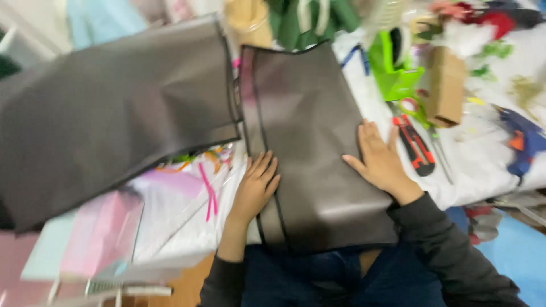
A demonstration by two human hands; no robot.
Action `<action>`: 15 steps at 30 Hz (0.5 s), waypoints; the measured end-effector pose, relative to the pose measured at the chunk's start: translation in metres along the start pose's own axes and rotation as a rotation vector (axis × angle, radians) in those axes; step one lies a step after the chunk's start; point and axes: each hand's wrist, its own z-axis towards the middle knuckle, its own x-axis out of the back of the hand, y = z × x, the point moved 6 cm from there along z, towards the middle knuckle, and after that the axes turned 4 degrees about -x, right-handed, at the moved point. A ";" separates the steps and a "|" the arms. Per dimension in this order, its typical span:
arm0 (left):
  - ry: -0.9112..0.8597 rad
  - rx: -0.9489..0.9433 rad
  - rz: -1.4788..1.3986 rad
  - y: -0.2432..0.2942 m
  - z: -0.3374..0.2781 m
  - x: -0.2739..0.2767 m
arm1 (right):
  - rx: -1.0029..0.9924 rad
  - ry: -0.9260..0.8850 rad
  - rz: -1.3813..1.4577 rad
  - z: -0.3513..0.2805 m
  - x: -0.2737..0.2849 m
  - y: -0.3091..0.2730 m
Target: The person places a sheet of dark gray wrapping paper on a table and smooths it out. They then use a utility knife to cut the paper along a straight line, creating a smaller rectangular piece.
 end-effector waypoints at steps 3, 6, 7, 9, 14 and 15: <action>-0.056 -0.071 0.012 -0.016 -0.003 -0.012 | 0.007 0.104 -0.092 0.002 -0.017 0.008; -0.078 -0.113 0.051 -0.032 -0.008 -0.028 | 0.030 0.134 -0.119 0.002 -0.017 0.011; -0.070 -0.078 0.081 -0.042 -0.010 -0.031 | 0.029 0.099 -0.067 0.004 -0.020 0.010; -0.028 -0.136 0.064 -0.075 -0.021 -0.061 | -0.036 0.121 -0.080 -0.001 -0.017 0.012; 0.115 -0.337 0.031 -0.053 0.060 -0.083 | -0.087 0.031 -0.100 0.000 0.007 0.008; 0.144 -0.385 0.019 -0.041 0.075 -0.085 | -0.090 -0.013 -0.100 0.001 0.009 0.006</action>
